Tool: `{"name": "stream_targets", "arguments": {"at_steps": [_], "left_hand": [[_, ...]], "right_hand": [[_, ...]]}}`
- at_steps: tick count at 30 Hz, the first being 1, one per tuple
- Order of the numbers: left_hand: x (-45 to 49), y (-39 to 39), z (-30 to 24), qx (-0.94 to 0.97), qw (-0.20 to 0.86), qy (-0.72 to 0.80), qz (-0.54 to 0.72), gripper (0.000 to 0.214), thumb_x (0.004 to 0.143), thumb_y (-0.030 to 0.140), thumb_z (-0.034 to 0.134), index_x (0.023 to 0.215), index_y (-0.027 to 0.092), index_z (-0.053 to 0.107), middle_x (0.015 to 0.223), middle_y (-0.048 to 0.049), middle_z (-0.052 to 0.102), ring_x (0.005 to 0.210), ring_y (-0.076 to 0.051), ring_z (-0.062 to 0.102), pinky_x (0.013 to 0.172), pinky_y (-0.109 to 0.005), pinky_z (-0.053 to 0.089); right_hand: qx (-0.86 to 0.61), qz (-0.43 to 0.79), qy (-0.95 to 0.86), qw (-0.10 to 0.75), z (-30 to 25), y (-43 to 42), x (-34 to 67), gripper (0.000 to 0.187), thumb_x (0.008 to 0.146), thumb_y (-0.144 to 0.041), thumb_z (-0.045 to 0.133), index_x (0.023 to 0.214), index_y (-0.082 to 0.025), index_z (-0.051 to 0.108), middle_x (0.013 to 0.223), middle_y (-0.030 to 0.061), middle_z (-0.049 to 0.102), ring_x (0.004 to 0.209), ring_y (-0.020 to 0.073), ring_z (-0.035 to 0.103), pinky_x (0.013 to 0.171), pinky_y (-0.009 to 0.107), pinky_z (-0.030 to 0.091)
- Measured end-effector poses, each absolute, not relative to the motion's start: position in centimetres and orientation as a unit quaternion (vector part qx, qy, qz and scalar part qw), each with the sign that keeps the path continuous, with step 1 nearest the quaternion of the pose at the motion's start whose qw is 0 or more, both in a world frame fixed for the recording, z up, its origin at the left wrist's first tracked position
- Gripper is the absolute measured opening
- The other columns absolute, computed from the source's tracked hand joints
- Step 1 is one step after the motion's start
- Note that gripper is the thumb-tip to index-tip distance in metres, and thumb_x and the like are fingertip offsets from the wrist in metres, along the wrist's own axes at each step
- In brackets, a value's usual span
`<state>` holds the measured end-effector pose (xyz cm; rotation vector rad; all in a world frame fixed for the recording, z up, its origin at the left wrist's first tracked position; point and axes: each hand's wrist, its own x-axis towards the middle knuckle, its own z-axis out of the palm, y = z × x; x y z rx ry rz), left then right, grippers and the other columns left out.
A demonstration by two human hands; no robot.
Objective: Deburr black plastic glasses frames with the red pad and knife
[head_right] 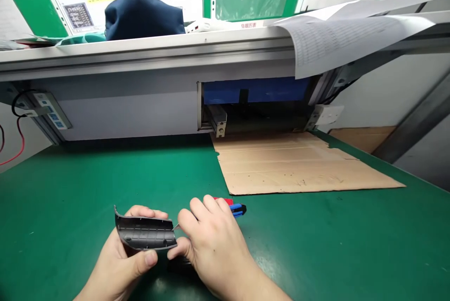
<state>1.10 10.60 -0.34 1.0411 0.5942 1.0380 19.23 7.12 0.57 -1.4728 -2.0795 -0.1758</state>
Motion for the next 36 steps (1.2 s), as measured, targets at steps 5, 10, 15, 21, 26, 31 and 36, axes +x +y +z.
{"name": "stream_targets", "arguments": {"at_steps": [5,10,15,21,26,31,36], "left_hand": [[1.0,10.3,0.2,0.499,0.682,0.257,0.468,0.044,0.061,0.028,0.086,0.095,0.021,0.06,0.101,-0.0054,0.065,0.091,-0.022,0.064,0.079,-0.028,0.052],[0.6,10.4,0.4,0.524,0.671,0.249,0.462,0.038,0.062,0.024,0.085,0.092,0.02,0.061,0.101,-0.007,0.066,0.098,-0.024,0.062,0.084,-0.03,0.052],[0.4,10.8,0.2,0.56,0.67,0.235,0.426,0.036,0.066,0.02,0.082,0.094,0.02,0.061,0.103,-0.0075,0.065,0.101,-0.022,0.061,0.086,-0.029,0.05],[0.8,10.6,0.0,0.527,0.696,0.225,0.433,0.039,0.062,0.019,0.083,0.093,0.021,0.06,0.105,-0.0067,0.065,0.099,-0.022,0.061,0.086,-0.029,0.05],[0.7,11.0,0.1,0.489,0.69,0.305,0.438,0.045,0.071,0.027,0.075,0.11,0.022,0.053,0.12,-0.0077,0.06,0.112,-0.023,0.052,0.093,-0.031,0.042],[0.4,12.0,-0.3,0.488,0.68,0.387,0.386,0.018,0.078,0.031,0.062,0.089,0.021,0.051,0.08,0.0002,0.06,0.08,-0.017,0.051,0.072,-0.026,0.038],[0.7,11.7,-0.4,0.662,0.583,0.376,0.285,0.03,0.081,0.045,0.063,0.094,0.019,0.061,0.083,-0.0034,0.061,0.08,-0.02,0.053,0.073,-0.027,0.039]], "right_hand": [[-0.541,-0.088,-0.793,0.266,0.6,7.1,19.2,0.073,0.098,-0.066,-0.003,0.07,-0.017,0.044,0.071,0.0025,0.044,0.067,0.0206,0.035,0.061,0.031,0.018],[-0.532,-0.101,-0.801,0.255,0.6,6.9,19.3,0.066,0.105,-0.053,0.003,0.068,-0.017,0.043,0.068,0.0025,0.045,0.066,0.0201,0.034,0.062,0.033,0.018],[-0.505,-0.014,-0.825,0.253,0.0,7.1,19.9,0.065,0.104,-0.06,0.011,0.069,-0.016,0.043,0.068,0.0015,0.048,0.063,0.0174,0.035,0.06,0.031,0.019],[-0.437,0.251,-0.806,0.309,1.0,7.0,21.5,0.052,0.098,-0.06,0.048,0.071,-0.016,0.041,0.071,-0.0036,0.048,0.065,0.0128,0.042,0.058,0.022,0.028],[-0.54,0.273,-0.766,0.218,2.6,6.5,23.3,0.049,0.058,-0.026,0.096,0.083,-0.02,0.054,0.082,-0.008,0.053,0.073,0.0124,0.047,0.057,0.017,0.031],[-0.583,0.213,-0.778,0.095,2.5,6.2,23.8,0.034,0.067,-0.013,0.089,0.086,-0.023,0.064,0.086,-0.0057,0.053,0.074,0.0133,0.05,0.056,0.019,0.031],[-0.538,0.142,-0.815,0.161,3.1,6.0,23.0,0.022,0.086,0.002,0.063,0.086,-0.02,0.062,0.084,-0.0036,0.051,0.078,0.0122,0.051,0.066,0.02,0.036]]}}
